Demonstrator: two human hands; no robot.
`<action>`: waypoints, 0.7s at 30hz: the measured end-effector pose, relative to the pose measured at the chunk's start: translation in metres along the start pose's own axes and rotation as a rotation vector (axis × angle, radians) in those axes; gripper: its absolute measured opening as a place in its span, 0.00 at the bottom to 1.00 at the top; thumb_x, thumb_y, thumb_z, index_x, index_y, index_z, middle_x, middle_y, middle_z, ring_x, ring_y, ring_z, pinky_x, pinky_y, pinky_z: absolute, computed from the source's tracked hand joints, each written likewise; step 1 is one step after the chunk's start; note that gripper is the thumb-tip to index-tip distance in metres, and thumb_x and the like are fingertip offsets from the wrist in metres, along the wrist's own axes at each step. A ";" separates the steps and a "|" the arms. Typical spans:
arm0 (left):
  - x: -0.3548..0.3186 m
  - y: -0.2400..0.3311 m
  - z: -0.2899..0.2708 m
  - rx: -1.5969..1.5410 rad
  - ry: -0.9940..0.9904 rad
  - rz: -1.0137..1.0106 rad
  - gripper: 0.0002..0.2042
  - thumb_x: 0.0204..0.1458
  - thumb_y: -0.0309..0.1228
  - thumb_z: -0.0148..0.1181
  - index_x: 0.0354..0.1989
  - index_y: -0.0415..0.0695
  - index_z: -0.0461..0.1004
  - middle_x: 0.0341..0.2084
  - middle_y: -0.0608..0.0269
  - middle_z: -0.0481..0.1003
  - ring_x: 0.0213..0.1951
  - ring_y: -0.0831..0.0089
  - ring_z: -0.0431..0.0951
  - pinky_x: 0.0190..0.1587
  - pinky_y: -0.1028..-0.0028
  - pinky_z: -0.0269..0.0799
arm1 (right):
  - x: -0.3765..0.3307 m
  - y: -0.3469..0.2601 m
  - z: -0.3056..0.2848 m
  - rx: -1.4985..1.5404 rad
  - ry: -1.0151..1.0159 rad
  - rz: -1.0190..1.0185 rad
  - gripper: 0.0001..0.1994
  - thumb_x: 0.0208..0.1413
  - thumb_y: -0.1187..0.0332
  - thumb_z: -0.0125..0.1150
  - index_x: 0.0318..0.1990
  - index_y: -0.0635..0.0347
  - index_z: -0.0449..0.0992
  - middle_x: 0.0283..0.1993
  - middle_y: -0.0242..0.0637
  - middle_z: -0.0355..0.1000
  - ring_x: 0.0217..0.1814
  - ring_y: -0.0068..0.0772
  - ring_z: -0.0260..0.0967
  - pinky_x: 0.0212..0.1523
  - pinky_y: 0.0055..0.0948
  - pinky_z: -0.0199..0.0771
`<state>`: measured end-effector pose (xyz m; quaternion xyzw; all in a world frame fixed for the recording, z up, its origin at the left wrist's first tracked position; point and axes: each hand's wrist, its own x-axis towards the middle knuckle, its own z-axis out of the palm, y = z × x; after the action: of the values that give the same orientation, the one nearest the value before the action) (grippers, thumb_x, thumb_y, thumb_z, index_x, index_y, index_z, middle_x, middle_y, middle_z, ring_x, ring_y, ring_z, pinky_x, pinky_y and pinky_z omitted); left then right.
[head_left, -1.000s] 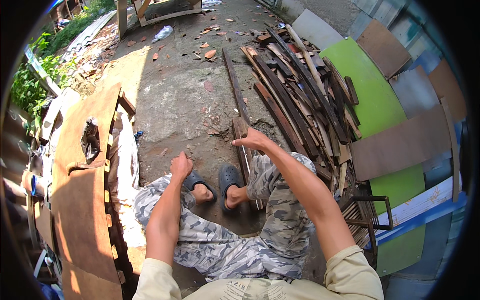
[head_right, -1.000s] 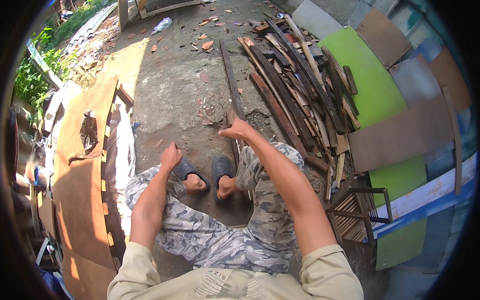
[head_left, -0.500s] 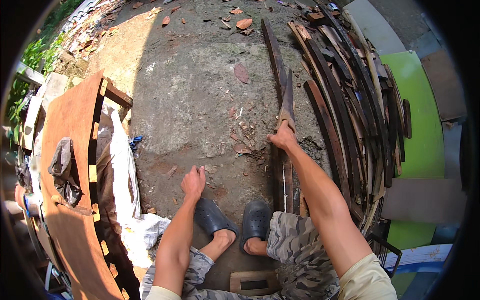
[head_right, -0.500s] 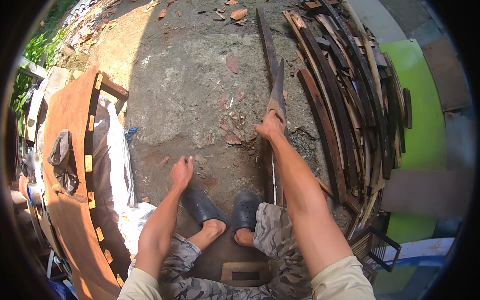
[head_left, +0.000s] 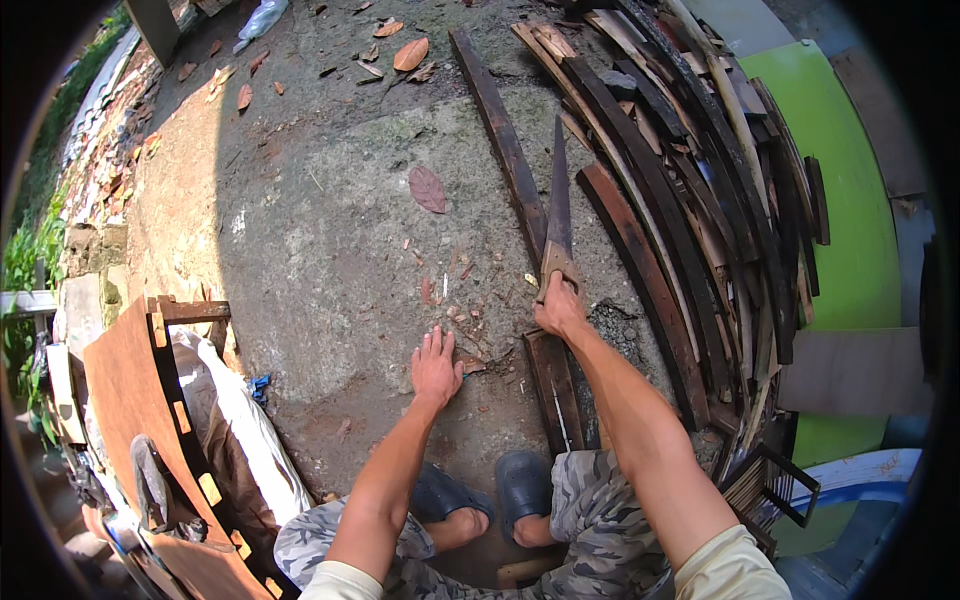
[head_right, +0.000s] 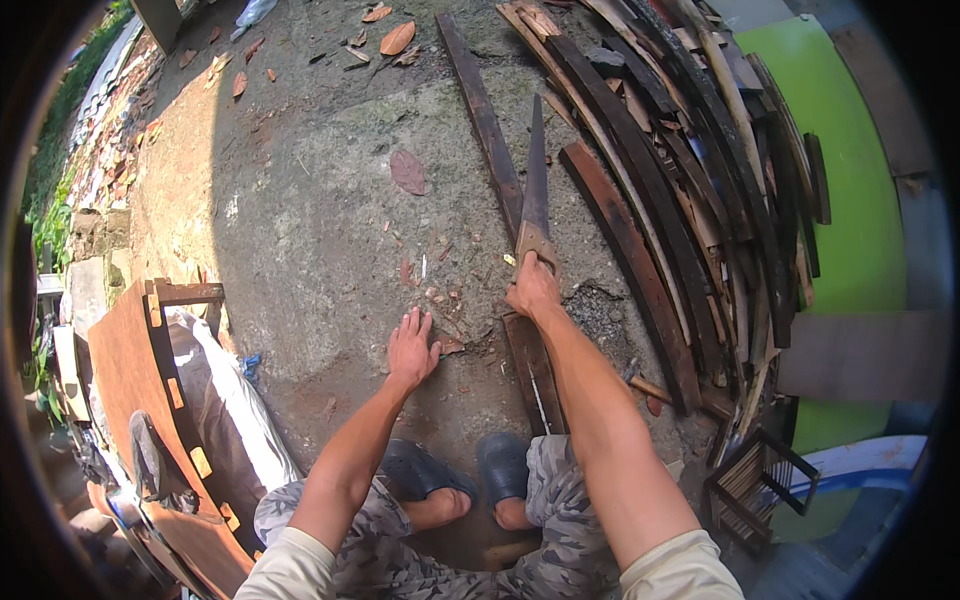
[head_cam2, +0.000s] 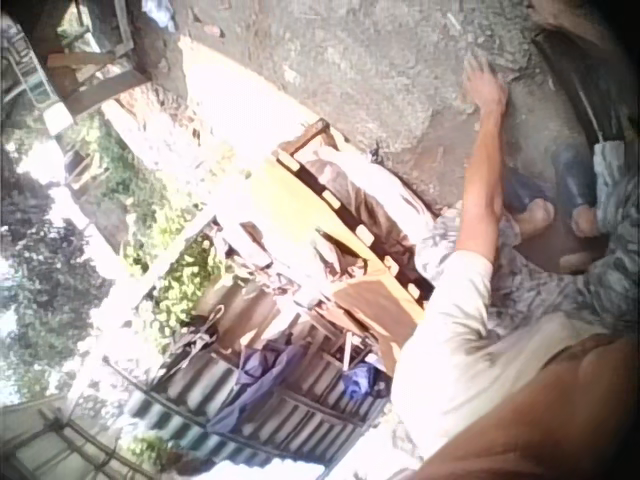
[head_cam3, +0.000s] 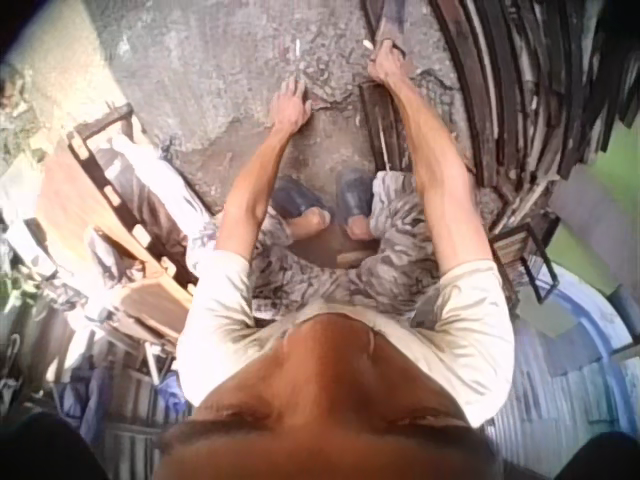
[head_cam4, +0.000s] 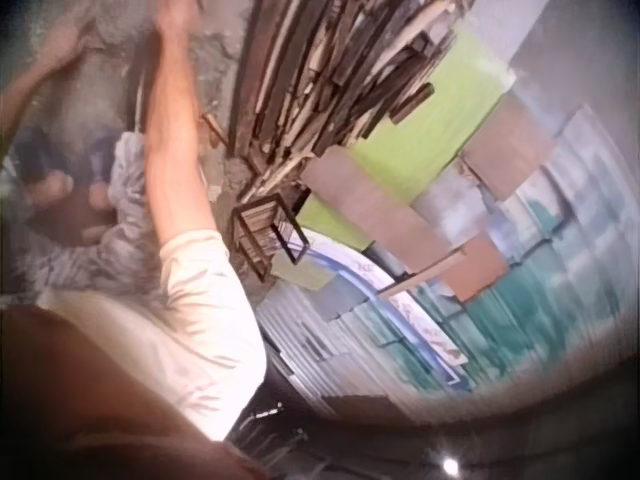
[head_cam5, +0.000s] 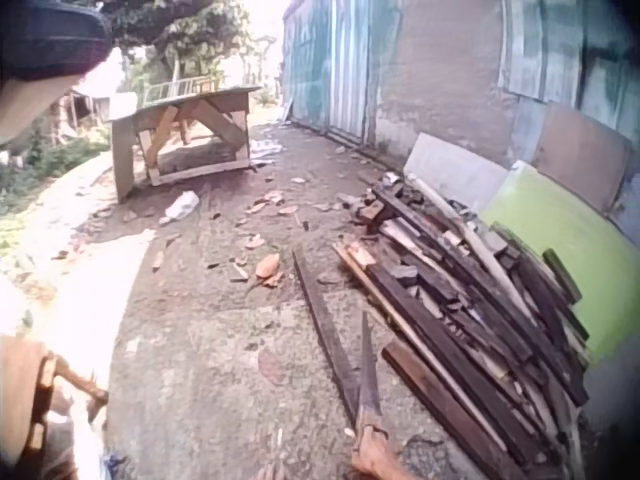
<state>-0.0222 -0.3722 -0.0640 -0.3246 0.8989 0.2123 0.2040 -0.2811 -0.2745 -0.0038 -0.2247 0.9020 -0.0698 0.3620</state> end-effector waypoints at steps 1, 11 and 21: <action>0.009 0.006 -0.004 0.016 -0.094 -0.012 0.37 0.57 0.47 0.56 0.73 0.50 0.53 0.74 0.54 0.47 0.72 0.53 0.53 0.71 0.52 0.50 | 0.002 0.005 0.002 0.006 -0.008 -0.010 0.29 0.51 0.65 0.66 0.55 0.67 0.59 0.59 0.59 0.66 0.64 0.57 0.63 0.64 0.47 0.64; 0.028 0.017 -0.011 0.058 -0.336 -0.081 0.47 0.53 0.64 0.49 0.76 0.51 0.43 0.76 0.54 0.40 0.75 0.50 0.45 0.72 0.44 0.39 | 0.012 0.040 0.009 0.027 0.119 -0.115 0.26 0.45 0.70 0.64 0.51 0.65 0.61 0.55 0.58 0.69 0.62 0.58 0.64 0.64 0.45 0.63; 0.044 0.026 -0.032 0.147 -0.486 -0.128 0.48 0.53 0.67 0.47 0.76 0.52 0.41 0.76 0.55 0.38 0.75 0.53 0.45 0.72 0.45 0.38 | 0.012 -0.005 0.025 0.154 0.039 0.041 0.36 0.47 0.65 0.68 0.61 0.67 0.56 0.62 0.53 0.66 0.71 0.50 0.56 0.71 0.39 0.54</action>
<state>-0.0778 -0.3918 -0.0534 -0.3043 0.8141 0.2048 0.4502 -0.2702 -0.2838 -0.0280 -0.1761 0.9053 -0.1361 0.3618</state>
